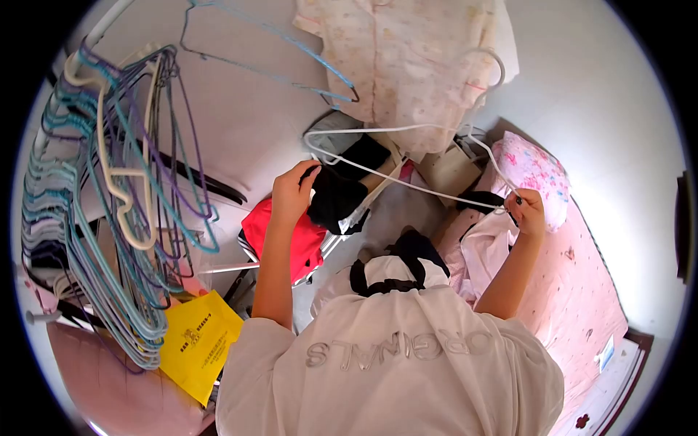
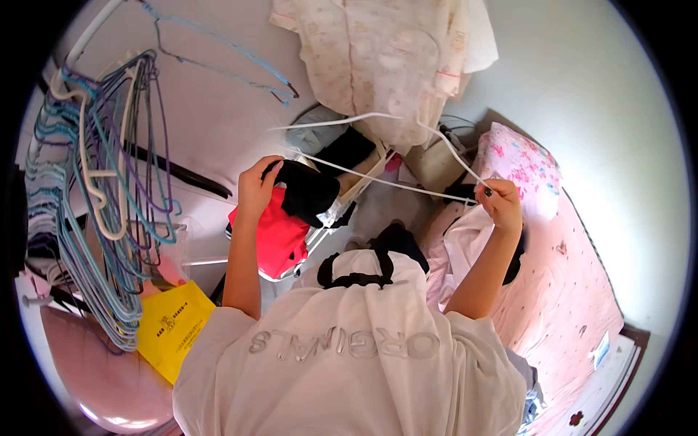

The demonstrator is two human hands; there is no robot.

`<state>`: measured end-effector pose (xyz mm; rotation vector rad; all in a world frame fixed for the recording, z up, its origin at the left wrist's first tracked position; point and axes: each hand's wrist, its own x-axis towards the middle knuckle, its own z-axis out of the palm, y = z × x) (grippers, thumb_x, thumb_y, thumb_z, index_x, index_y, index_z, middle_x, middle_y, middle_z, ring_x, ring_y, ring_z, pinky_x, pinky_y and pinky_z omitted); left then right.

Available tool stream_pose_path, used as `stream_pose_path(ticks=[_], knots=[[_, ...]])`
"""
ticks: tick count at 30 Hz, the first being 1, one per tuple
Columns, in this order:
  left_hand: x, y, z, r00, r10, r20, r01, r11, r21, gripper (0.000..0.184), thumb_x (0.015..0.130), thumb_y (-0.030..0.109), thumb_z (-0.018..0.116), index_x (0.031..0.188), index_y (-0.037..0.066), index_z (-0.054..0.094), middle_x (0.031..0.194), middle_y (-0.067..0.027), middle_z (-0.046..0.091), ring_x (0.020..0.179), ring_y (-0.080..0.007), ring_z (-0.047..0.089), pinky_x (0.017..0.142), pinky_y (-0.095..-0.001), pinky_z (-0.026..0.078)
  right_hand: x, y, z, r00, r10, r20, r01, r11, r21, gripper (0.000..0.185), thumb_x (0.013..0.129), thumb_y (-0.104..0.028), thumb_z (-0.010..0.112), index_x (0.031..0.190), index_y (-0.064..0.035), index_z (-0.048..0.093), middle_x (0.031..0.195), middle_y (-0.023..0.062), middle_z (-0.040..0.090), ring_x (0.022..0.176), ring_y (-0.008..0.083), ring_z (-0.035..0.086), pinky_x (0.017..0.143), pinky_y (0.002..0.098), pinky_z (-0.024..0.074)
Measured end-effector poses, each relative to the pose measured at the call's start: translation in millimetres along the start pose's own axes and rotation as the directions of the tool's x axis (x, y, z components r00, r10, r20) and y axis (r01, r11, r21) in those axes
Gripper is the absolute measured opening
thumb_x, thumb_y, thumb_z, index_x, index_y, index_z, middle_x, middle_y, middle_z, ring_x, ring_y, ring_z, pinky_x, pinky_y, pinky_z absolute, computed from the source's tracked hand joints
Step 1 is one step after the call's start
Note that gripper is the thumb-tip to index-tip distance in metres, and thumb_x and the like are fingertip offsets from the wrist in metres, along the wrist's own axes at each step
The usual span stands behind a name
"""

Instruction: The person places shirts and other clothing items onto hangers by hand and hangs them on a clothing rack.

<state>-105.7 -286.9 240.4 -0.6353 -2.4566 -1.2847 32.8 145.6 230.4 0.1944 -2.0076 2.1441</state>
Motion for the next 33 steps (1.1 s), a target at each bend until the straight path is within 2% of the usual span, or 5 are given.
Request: stream_pose_path(ticks=[7,15,20,23,33], knots=[[10,-3,41,0.97,-0.084,0.227,0.056,0.99,0.126,0.019,0.076,0.018,0.059,0.088,0.005,0.064,0.068,-0.0149,0.061,0.055,-0.0273,0.057,0.053,-0.031,0.044,-64,12,-31,0.986,0.139,-0.091,-0.128,0.984,0.124,0.029,0.077,-0.022,0.059,0.083,0.0062,0.059,0.043,-0.0025,0.039,0.037,0.0061,0.031,0.048,0.0215,0.0331],[23,-19,88,0.932,-0.229,0.281,0.29,0.936,-0.198,0.017,0.074,0.012,0.058,0.083,0.0,0.064,0.066,-0.0105,0.063,0.058,-0.0148,0.058,0.055,-0.0257,0.043,-104,8,-43,0.97,0.199,-0.14,-0.168,0.964,0.207,0.025,0.078,-0.017,0.057,0.085,0.0066,0.06,0.043,-0.0021,0.039,0.036,0.0044,0.029,0.042,0.0195,0.0263],[25,-17,97,0.802,-0.452,0.39,0.582,0.447,-0.68,0.022,0.072,-0.004,0.048,0.087,0.0,0.064,0.075,-0.0006,0.059,0.061,-0.0066,0.05,0.053,-0.017,0.037,-107,3,-49,0.965,0.203,-0.169,-0.169,0.966,0.196,0.023,0.078,-0.015,0.057,0.086,0.0068,0.059,0.044,-0.0022,0.04,0.037,0.0044,0.031,0.044,0.0197,0.028],[31,-8,93,0.77,-0.469,0.432,0.614,0.359,-0.703,0.023,0.072,-0.006,0.046,0.088,0.001,0.061,0.077,-0.0003,0.057,0.064,-0.0059,0.049,0.055,-0.0172,0.038,-104,7,-51,0.966,0.168,-0.196,-0.128,0.971,0.2,0.024,0.078,-0.015,0.057,0.087,0.0066,0.06,0.044,-0.0025,0.04,0.038,0.0043,0.031,0.043,0.0197,0.0274],[54,-10,118,0.978,-0.107,0.182,0.164,0.928,-0.335,0.011,0.078,0.008,0.055,0.085,0.001,0.058,0.076,-0.0067,0.059,0.07,-0.0161,0.056,0.062,-0.0269,0.042,-100,1,-55,0.97,0.182,-0.163,-0.159,0.977,0.141,0.022,0.078,-0.013,0.055,0.086,0.0068,0.06,0.043,-0.0025,0.04,0.034,0.004,0.029,0.043,0.0202,0.0274]])
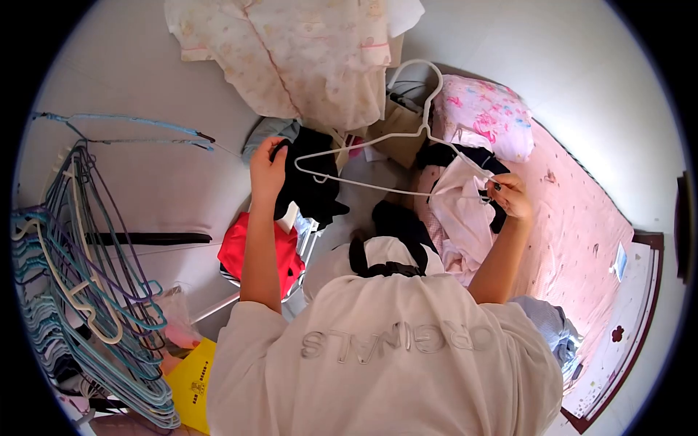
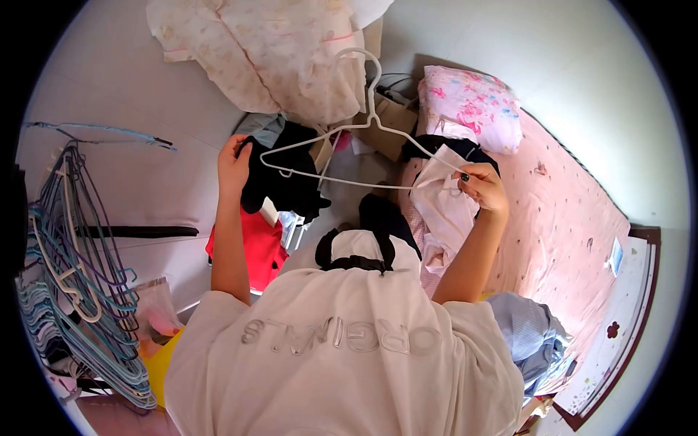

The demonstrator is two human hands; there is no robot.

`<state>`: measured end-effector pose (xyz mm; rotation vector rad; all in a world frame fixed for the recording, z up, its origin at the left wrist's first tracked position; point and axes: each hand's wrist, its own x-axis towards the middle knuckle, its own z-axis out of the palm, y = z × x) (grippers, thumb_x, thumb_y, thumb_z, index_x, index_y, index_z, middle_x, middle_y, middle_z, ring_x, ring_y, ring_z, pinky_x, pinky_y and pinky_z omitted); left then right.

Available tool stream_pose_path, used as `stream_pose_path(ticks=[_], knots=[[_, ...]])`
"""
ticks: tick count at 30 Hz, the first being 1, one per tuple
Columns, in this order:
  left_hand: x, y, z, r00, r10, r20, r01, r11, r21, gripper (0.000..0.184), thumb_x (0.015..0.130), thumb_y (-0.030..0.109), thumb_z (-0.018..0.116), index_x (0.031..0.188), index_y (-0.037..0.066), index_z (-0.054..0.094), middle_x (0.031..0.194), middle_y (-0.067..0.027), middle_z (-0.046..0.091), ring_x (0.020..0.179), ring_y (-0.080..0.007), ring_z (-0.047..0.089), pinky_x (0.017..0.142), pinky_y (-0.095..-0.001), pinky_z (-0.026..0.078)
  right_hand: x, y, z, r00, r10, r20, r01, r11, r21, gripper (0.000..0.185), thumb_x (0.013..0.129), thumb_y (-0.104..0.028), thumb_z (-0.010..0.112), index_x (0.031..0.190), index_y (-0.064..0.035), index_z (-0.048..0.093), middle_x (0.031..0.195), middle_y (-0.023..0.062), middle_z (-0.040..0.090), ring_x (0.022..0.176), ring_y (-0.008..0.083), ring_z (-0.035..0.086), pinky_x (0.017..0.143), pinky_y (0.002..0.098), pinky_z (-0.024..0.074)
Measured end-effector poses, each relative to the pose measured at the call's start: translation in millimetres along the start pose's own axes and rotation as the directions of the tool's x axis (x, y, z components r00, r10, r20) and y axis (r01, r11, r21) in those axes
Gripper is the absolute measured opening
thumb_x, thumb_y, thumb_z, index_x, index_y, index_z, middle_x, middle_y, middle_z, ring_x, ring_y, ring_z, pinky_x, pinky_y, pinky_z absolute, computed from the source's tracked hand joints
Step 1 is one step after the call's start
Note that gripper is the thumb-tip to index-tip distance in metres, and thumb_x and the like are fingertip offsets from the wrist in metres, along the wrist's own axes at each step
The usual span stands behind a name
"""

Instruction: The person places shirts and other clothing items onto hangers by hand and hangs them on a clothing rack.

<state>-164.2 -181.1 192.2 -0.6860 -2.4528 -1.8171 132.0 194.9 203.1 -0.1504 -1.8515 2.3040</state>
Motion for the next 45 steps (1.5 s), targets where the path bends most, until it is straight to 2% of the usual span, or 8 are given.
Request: stream_pose_path(ticks=[8,14,17,20,26,30,38,45], knots=[[3,68,-5,0.984,0.066,0.166,-0.148,0.823,0.548,0.016,0.076,0.015,0.058,0.084,0.002,0.058,0.081,-0.0139,0.06,0.073,-0.032,0.056,0.061,-0.0353,0.044,-12,-11,1,0.998,0.018,-0.059,-0.022,0.998,-0.065,0.023,0.075,-0.013,0.056,0.085,0.0074,0.061,0.043,-0.0019,0.041,0.034,0.0037,0.029,0.037,0.018,0.0231],[6,68,-13,0.894,0.349,0.282,-0.447,0.756,0.478,0.014,0.071,0.011,0.06,0.085,0.006,0.061,0.076,-0.0111,0.056,0.07,-0.0295,0.054,0.061,-0.0351,0.043,-10,-36,24,0.992,-0.017,-0.126,-0.011,0.976,-0.218,0.021,0.075,-0.013,0.058,0.083,0.0055,0.062,0.045,-0.0023,0.043,0.035,0.0031,0.03,0.036,0.0182,0.0223],[2,76,-8,0.864,0.475,0.164,-0.483,0.693,0.536,0.017,0.07,0.009,0.062,0.086,0.006,0.062,0.072,-0.0086,0.053,0.067,-0.0273,0.053,0.061,-0.0348,0.043,-7,-52,40,0.988,-0.066,-0.142,0.025,0.963,-0.27,0.019,0.076,-0.012,0.057,0.083,0.005,0.062,0.048,-0.0019,0.045,0.036,0.0027,0.031,0.037,0.0175,0.0224],[-1,72,-6,0.878,0.472,0.077,-0.397,0.63,0.668,0.019,0.069,0.008,0.062,0.088,0.008,0.063,0.072,-0.0064,0.052,0.066,-0.0255,0.052,0.061,-0.0349,0.043,-7,-61,50,0.982,-0.092,-0.164,0.044,0.961,-0.273,0.018,0.076,-0.01,0.056,0.083,0.0053,0.062,0.05,-0.001,0.046,0.037,0.0026,0.033,0.037,0.0172,0.0231],[-3,76,9,0.945,0.328,-0.012,-0.289,0.85,0.441,0.021,0.07,0.006,0.061,0.091,0.008,0.063,0.074,-0.0075,0.053,0.062,-0.0253,0.052,0.057,-0.0323,0.043,2,-57,66,0.984,-0.08,-0.158,0.024,0.944,-0.33,0.017,0.078,-0.008,0.052,0.084,0.0056,0.061,0.052,0.0003,0.048,0.039,0.0029,0.036,0.037,0.0173,0.0257],[-4,86,23,0.908,0.416,-0.048,-0.381,0.869,0.315,0.019,0.074,0.005,0.058,0.092,0.006,0.062,0.071,-0.0093,0.053,0.061,-0.0253,0.053,0.055,-0.0312,0.042,18,-29,97,0.978,-0.102,-0.182,0.038,0.945,-0.326,0.017,0.077,-0.005,0.05,0.085,0.0047,0.062,0.055,0.0006,0.049,0.041,0.0038,0.038,0.039,0.0178,0.0288],[17,89,-3,0.854,0.486,-0.186,-0.302,0.755,0.582,0.017,0.076,0.009,0.058,0.092,0.006,0.062,0.069,-0.0102,0.055,0.061,-0.027,0.054,0.054,-0.0344,0.042,2,-15,91,0.944,-0.191,-0.267,0.093,0.936,-0.341,0.016,0.082,-0.005,0.05,0.088,0.0037,0.062,0.053,-0.0037,0.046,0.041,0.0012,0.036,0.039,0.0154,0.0259],[8,95,25,0.893,0.443,-0.077,-0.366,0.814,0.451,0.017,0.076,0.01,0.059,0.092,0.007,0.062,0.067,-0.0094,0.052,0.058,-0.0258,0.051,0.054,-0.0321,0.041,1,-11,110,0.983,-0.114,-0.145,0.054,0.929,-0.365,0.018,0.08,-0.002,0.048,0.092,0.0026,0.061,0.055,-0.0043,0.045,0.045,0.0009,0.037,0.042,0.0167,0.0286]])
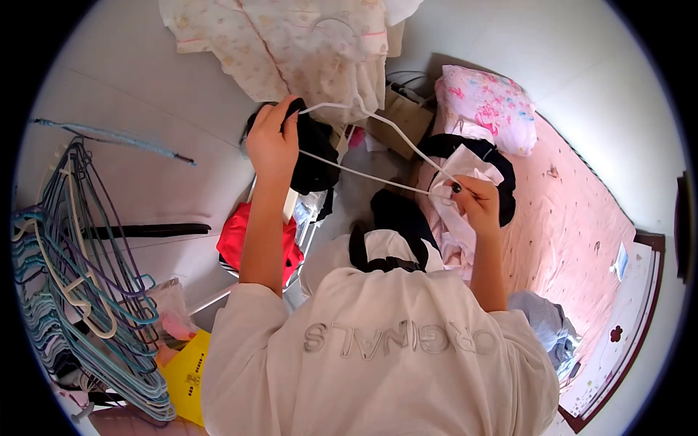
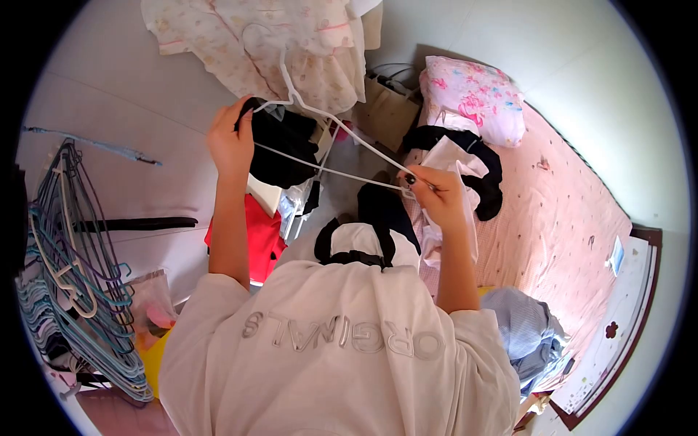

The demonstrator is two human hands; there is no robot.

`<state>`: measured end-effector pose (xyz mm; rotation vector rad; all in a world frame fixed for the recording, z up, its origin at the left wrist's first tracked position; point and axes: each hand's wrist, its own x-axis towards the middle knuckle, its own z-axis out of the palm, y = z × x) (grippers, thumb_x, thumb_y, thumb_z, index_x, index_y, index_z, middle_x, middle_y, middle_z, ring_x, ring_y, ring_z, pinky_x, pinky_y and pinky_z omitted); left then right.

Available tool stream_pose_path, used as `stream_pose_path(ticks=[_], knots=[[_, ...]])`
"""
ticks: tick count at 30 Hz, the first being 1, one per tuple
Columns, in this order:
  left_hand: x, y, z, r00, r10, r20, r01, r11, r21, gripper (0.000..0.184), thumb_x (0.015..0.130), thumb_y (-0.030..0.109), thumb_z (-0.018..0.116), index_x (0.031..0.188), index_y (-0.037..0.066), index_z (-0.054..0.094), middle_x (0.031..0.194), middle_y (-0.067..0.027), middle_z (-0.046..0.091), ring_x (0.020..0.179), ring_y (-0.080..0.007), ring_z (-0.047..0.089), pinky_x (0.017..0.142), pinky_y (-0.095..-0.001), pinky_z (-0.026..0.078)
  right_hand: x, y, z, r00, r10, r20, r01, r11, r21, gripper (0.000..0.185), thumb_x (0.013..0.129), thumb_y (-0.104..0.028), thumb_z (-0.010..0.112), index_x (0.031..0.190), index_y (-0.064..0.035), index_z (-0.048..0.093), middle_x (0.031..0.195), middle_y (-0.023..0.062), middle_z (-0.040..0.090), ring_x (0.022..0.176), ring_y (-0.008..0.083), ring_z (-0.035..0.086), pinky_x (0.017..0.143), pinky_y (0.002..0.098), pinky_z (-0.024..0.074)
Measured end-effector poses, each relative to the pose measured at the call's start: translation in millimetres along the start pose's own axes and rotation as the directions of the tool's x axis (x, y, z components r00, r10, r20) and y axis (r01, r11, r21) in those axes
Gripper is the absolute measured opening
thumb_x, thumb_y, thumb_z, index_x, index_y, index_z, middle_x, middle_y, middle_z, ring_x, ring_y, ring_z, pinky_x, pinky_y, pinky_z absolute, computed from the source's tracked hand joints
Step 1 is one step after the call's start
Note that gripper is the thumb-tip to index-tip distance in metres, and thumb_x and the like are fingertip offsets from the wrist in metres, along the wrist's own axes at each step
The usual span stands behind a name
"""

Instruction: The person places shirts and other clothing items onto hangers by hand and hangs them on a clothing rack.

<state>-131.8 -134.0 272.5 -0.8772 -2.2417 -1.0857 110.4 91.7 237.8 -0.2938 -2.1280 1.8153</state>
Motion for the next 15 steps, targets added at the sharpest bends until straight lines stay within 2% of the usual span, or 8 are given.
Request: stream_pose_path(ticks=[1,3,5,7,9,10,12,15], knots=[[0,5,3,1.0,-0.017,0.022,0.018,0.999,-0.04,0.017,0.076,0.011,0.059,0.092,0.006,0.062,0.067,-0.0093,0.051,0.058,-0.0256,0.05,0.054,-0.0319,0.041,1,3,6,0.999,-0.008,-0.043,0.008,1.0,0.002,0.018,0.08,-0.002,0.048,0.092,0.0026,0.06,0.055,-0.0042,0.045,0.045,0.0011,0.037,0.042,0.0166,0.0285],[-2,15,10,0.999,-0.008,-0.034,0.004,0.993,-0.121,0.017,0.077,0.009,0.058,0.093,0.005,0.061,0.065,-0.0092,0.05,0.055,-0.0238,0.048,0.052,-0.0302,0.039,3,10,14,0.992,-0.025,-0.123,0.026,1.0,0.004,0.018,0.08,-0.002,0.048,0.092,0.0024,0.06,0.054,-0.0039,0.045,0.045,0.0013,0.037,0.042,0.0165,0.0285],[-2,28,7,0.997,-0.016,-0.074,0.006,0.99,-0.142,0.018,0.077,0.009,0.057,0.094,0.004,0.061,0.065,-0.0093,0.05,0.055,-0.0232,0.048,0.051,-0.0295,0.039,0,14,18,0.994,-0.061,-0.09,0.064,0.998,0.021,0.017,0.079,-0.002,0.048,0.09,0.002,0.061,0.053,-0.0033,0.046,0.045,0.0014,0.037,0.042,0.0166,0.0283],[4,28,0,0.997,0.005,-0.076,-0.008,0.999,-0.048,0.018,0.078,0.007,0.056,0.094,0.005,0.061,0.067,-0.0096,0.052,0.058,-0.0222,0.05,0.054,-0.0292,0.04,-7,6,25,0.994,-0.049,-0.093,0.052,0.998,0.035,0.017,0.079,-0.001,0.048,0.09,0.002,0.061,0.053,-0.0032,0.046,0.044,0.0015,0.038,0.041,0.0165,0.0281],[14,15,-1,0.993,0.026,-0.115,-0.02,0.998,0.057,0.018,0.077,0.009,0.058,0.094,0.007,0.062,0.067,-0.0083,0.052,0.056,-0.0238,0.05,0.052,-0.0306,0.04,-14,0,16,0.982,-0.091,-0.166,0.087,0.996,-0.035,0.017,0.078,0.0,0.048,0.088,0.0022,0.062,0.053,-0.0029,0.047,0.043,0.0017,0.038,0.041,0.0159,0.0285],[17,4,0,0.989,0.025,-0.145,-0.009,0.994,0.11,0.018,0.077,0.01,0.058,0.094,0.008,0.062,0.072,-0.0094,0.056,0.062,-0.0253,0.055,0.054,-0.0317,0.043,-18,-2,9,0.974,-0.09,-0.207,0.079,0.995,-0.063,0.018,0.078,0.001,0.048,0.088,0.0022,0.062,0.053,-0.0027,0.047,0.042,0.0018,0.039,0.041,0.0158,0.0286],[21,-20,-1,0.987,0.014,-0.159,0.004,0.993,0.115,0.017,0.077,0.011,0.057,0.093,0.008,0.063,0.075,-0.0102,0.059,0.064,-0.0264,0.057,0.056,-0.0319,0.044,-23,-3,-4,0.961,-0.084,-0.264,0.058,0.993,-0.105,0.017,0.08,-0.001,0.047,0.086,0.0063,0.061,0.056,-0.0001,0.05,0.042,0.0028,0.04,0.04,0.0168,0.0303],[23,-30,1,0.991,-0.036,-0.131,0.052,0.991,0.125,0.016,0.079,0.015,0.056,0.09,0.007,0.063,0.078,-0.0115,0.061,0.065,-0.0284,0.058,0.057,-0.0327,0.045,-31,-7,-10,0.967,-0.082,-0.243,0.057,0.993,-0.106,0.016,0.08,-0.003,0.048,0.085,0.0061,0.061,0.056,0.0002,0.05,0.042,0.0029,0.039,0.04,0.0168,0.03]])
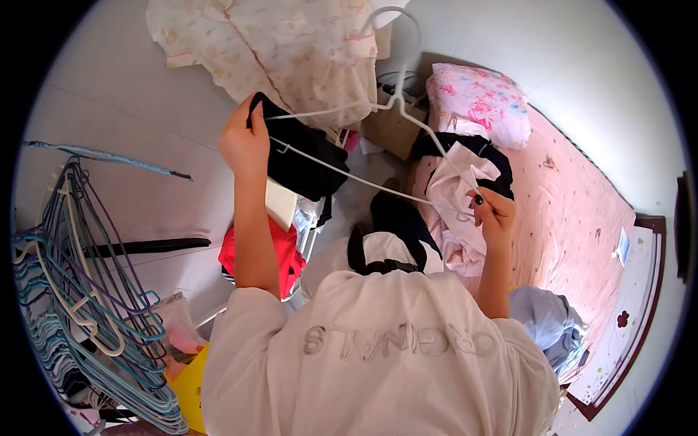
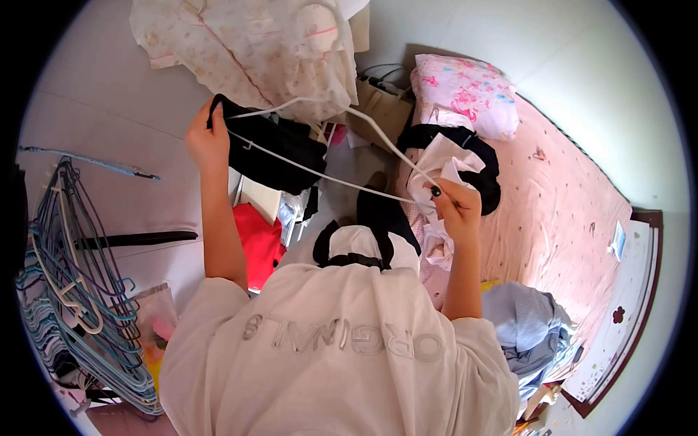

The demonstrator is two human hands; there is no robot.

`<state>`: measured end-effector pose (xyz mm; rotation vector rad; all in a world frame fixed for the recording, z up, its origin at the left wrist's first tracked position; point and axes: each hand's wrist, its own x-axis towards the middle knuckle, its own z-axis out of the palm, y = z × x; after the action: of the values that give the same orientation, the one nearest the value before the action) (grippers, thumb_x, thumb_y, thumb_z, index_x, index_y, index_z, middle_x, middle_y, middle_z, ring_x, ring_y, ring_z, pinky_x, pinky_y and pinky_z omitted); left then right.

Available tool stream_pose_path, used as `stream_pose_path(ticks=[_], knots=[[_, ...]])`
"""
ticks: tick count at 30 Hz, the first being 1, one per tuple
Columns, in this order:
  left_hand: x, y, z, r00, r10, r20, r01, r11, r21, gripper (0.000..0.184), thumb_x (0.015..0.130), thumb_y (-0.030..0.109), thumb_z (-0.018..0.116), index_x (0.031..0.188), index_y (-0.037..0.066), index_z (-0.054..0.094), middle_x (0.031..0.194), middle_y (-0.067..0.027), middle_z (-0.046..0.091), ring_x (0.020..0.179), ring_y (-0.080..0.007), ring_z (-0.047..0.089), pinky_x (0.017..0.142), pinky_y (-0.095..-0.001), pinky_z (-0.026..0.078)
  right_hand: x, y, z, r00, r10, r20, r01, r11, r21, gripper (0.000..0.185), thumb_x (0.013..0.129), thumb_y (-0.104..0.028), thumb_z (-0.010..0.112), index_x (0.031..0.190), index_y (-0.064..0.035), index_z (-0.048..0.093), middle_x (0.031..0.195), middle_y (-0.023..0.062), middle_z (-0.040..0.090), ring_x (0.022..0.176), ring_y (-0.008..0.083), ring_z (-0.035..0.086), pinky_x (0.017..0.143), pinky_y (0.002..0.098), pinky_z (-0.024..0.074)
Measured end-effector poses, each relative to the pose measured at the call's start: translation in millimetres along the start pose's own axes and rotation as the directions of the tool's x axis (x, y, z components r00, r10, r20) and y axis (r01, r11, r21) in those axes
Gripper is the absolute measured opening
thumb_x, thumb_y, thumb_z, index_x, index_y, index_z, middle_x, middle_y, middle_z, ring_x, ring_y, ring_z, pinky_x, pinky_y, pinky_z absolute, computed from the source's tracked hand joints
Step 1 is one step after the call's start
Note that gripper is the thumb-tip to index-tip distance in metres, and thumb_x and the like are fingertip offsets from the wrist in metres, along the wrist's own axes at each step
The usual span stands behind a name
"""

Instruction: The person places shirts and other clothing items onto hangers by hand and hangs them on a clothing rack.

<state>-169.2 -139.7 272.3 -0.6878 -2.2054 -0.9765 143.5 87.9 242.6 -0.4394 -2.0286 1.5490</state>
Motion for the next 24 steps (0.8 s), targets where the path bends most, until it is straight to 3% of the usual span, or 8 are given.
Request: stream_pose_path(ticks=[2,5,8,9,12,17,21,24], knots=[[0,3,-1,0.996,-0.057,0.073,0.05,0.994,0.095,0.016,0.08,0.017,0.056,0.089,0.006,0.063,0.077,-0.0118,0.061,0.065,-0.0292,0.058,0.056,-0.0332,0.045,-2,-1,-1,0.999,-0.031,0.042,0.032,0.999,-0.006,0.017,0.081,-0.006,0.049,0.085,0.0056,0.061,0.057,0.0003,0.05,0.041,0.0027,0.038,0.04,0.0166,0.0292],[11,-6,0,0.954,-0.246,0.172,0.244,0.969,0.03,0.019,0.081,0.02,0.056,0.087,0.003,0.062,0.071,-0.009,0.062,0.061,-0.0231,0.057,0.057,-0.0305,0.043,2,-19,-12,0.995,0.073,0.067,-0.071,0.997,-0.038,0.02,0.081,-0.01,0.049,0.085,0.0058,0.06,0.057,0.0009,0.05,0.043,0.004,0.039,0.041,0.0175,0.0307],[13,-51,24,0.902,-0.367,0.225,0.431,0.782,-0.45,0.023,0.082,0.022,0.057,0.084,-0.001,0.061,0.064,-0.0031,0.058,0.059,-0.0131,0.05,0.058,-0.0262,0.04,1,-8,-34,0.998,-0.005,0.069,0.002,0.999,0.048,0.02,0.081,-0.011,0.049,0.084,0.0059,0.059,0.057,0.0019,0.049,0.046,0.0063,0.041,0.044,0.0194,0.0328],[15,-51,23,0.88,-0.395,0.265,0.475,0.739,-0.478,0.026,0.082,0.022,0.058,0.082,-0.004,0.06,0.061,0.0009,0.051,0.06,-0.0079,0.042,0.058,-0.0235,0.038,-1,-8,-41,0.996,0.079,0.05,-0.08,0.997,0.019,0.019,0.082,-0.01,0.048,0.083,0.0061,0.058,0.056,0.0029,0.048,0.049,0.0085,0.043,0.047,0.0208,0.0336],[14,-47,21,0.911,-0.314,0.267,0.403,0.814,-0.418,0.026,0.082,0.021,0.058,0.081,-0.005,0.058,0.06,0.0011,0.048,0.059,-0.0073,0.04,0.055,-0.0227,0.036,-7,-1,-43,0.998,0.038,-0.043,-0.036,0.997,0.065,0.018,0.083,-0.008,0.046,0.083,0.0066,0.057,0.057,0.0037,0.048,0.05,0.0092,0.043,0.046,0.0212,0.0333],[12,-22,21,0.921,-0.201,0.334,0.33,0.86,-0.39,0.026,0.082,0.02,0.057,0.083,-0.006,0.057,0.058,0.0013,0.047,0.058,-0.0064,0.038,0.054,-0.0225,0.035,-7,3,-30,0.999,0.024,-0.031,-0.02,0.992,0.123,0.015,0.078,0.001,0.048,0.085,0.0058,0.06,0.057,0.0014,0.05,0.049,0.0054,0.043,0.045,0.0179,0.0333],[14,-5,19,0.914,-0.145,0.38,0.296,0.878,-0.377,0.025,0.082,0.019,0.057,0.087,-0.005,0.058,0.057,0.0007,0.048,0.058,-0.0063,0.039,0.054,-0.0219,0.036,-8,0,-19,0.999,-0.022,-0.026,0.023,0.998,0.05,0.017,0.076,0.003,0.049,0.087,0.0043,0.061,0.059,0.0028,0.053,0.051,0.0056,0.046,0.047,0.0189,0.0358],[10,6,19,0.932,-0.103,0.348,0.257,0.864,-0.433,0.023,0.082,0.018,0.058,0.09,-0.003,0.059,0.059,-0.0021,0.053,0.059,-0.006,0.042,0.056,-0.0214,0.038,-10,-3,-13,0.999,-0.033,0.039,0.038,0.992,-0.124,0.018,0.075,0.004,0.049,0.089,0.004,0.061,0.059,0.0038,0.053,0.051,0.0059,0.045,0.047,0.0194,0.0358]])
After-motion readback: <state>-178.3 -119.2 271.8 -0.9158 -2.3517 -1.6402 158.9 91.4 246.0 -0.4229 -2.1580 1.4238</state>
